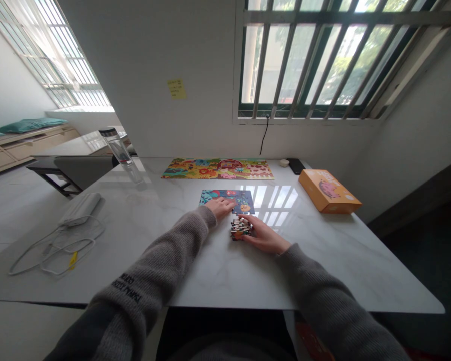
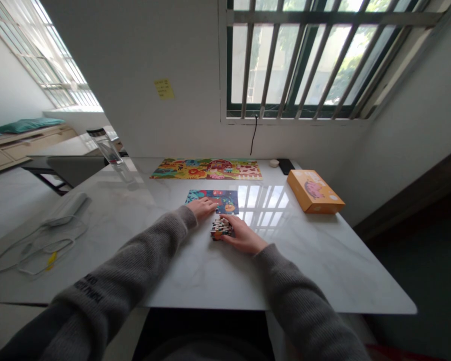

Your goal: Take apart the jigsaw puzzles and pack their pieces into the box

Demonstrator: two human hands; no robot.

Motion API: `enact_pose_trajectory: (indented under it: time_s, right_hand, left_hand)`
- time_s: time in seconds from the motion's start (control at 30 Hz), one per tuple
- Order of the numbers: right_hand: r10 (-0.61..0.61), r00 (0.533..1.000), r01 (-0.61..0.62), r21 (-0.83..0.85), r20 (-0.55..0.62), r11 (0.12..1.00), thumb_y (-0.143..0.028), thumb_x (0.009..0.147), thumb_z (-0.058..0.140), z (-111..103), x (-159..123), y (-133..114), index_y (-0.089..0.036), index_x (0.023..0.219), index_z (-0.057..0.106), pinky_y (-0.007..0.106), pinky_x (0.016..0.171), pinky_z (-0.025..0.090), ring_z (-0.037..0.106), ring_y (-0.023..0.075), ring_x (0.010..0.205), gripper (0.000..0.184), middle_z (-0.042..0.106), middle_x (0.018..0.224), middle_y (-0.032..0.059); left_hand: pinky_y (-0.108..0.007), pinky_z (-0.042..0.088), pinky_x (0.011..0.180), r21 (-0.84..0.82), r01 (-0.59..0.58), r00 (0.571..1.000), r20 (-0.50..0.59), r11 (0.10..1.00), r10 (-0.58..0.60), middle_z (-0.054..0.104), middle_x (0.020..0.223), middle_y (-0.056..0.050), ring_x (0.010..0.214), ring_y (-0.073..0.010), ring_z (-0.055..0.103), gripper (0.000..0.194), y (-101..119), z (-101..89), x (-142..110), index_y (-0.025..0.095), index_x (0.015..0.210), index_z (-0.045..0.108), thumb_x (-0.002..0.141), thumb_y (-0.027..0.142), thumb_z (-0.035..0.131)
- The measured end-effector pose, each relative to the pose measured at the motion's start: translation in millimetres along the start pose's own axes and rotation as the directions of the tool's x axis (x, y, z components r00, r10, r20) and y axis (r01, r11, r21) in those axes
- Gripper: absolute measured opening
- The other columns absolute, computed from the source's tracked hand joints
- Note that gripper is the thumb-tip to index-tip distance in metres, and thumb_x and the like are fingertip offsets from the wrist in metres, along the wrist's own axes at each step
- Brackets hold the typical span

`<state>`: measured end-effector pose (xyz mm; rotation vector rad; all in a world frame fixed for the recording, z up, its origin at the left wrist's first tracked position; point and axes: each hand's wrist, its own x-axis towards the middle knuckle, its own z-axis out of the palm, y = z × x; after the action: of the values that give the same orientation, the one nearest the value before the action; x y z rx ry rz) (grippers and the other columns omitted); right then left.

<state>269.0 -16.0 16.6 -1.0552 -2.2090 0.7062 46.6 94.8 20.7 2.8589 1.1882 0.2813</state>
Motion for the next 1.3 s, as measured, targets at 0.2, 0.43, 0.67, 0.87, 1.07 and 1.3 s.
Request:
enact_pose_trajectory:
  time_s: [0.2,0.43,0.67,0.87,1.07,1.3]
  right_hand:
    - [-0.008,1.000,0.008,0.006,0.000,1.000,-0.024,0.083,0.066,-1,0,0,-0.025,0.146,0.040,0.049,0.110,0.041,0.050,0.0299,0.131,0.068,0.052,0.142,0.0130]
    - [-0.013,1.000,0.013,0.008,-0.014,1.000,-0.024,0.083,0.067,1,0,1,-0.025,0.144,0.042,0.048,0.109,0.042,0.050,0.0293,0.131,0.066,0.053,0.141,0.0124]
    - [0.039,0.992,-0.038,0.012,-0.124,0.999,-0.030,0.084,0.067,7,3,5,-0.022,0.142,0.045,0.050,0.109,0.041,0.053,0.0311,0.128,0.062,0.056,0.138,0.0141]
    - [0.075,0.987,-0.082,-0.045,-0.140,0.996,-0.032,0.083,0.069,4,4,6,-0.022,0.140,0.048,0.052,0.107,0.041,0.053,0.0339,0.126,0.061,0.058,0.135,0.0139]
    - [0.068,0.992,-0.074,-0.053,-0.107,0.996,-0.029,0.084,0.068,1,4,7,-0.022,0.143,0.044,0.052,0.108,0.040,0.052,0.0326,0.128,0.064,0.057,0.136,0.0135]
    - [0.103,0.994,-0.104,-0.022,-0.047,0.994,-0.026,0.082,0.070,-1,3,13,-0.023,0.145,0.042,0.051,0.108,0.040,0.050,0.0315,0.128,0.068,0.054,0.139,0.0139]
  left_hand:
    - [-0.030,0.045,0.068,-0.031,0.199,0.977,-0.070,0.979,-0.201,0.065,0.076,-0.005,0.071,-0.0219,0.063,0.014,5,-11.7,-8,0.021,0.096,0.057,0.083,0.017,0.056]
    - [-0.027,0.040,0.066,-0.313,0.045,0.945,-0.296,0.949,-0.143,0.050,0.070,0.001,0.065,-0.0157,0.050,0.012,33,-7.2,-44,0.022,0.072,0.043,0.077,0.016,0.052]
    - [-0.032,0.041,0.068,-0.341,0.016,0.948,-0.292,0.940,-0.122,0.049,0.083,-0.002,0.072,-0.0184,0.048,0.026,72,-6.9,-59,0.022,0.073,0.042,0.081,0.035,0.062]
    - [-0.037,0.043,0.080,-0.341,-0.051,0.961,-0.272,0.939,-0.046,0.057,0.091,-0.006,0.085,-0.0220,0.055,0.023,64,1.3,-65,0.020,0.079,0.052,0.088,0.040,0.060]
    - [-0.026,0.044,0.065,-0.625,-0.049,0.951,-0.268,0.779,-0.155,0.059,0.078,0.001,0.069,-0.0138,0.055,0.031,49,15.8,-69,0.019,0.113,0.050,0.083,0.017,0.058]
    - [-0.023,0.040,0.058,-0.651,0.039,0.972,-0.151,0.758,-0.180,0.055,0.072,0.002,0.060,-0.0101,0.047,0.011,51,15.6,-70,0.017,0.087,0.054,0.081,0.022,0.061]
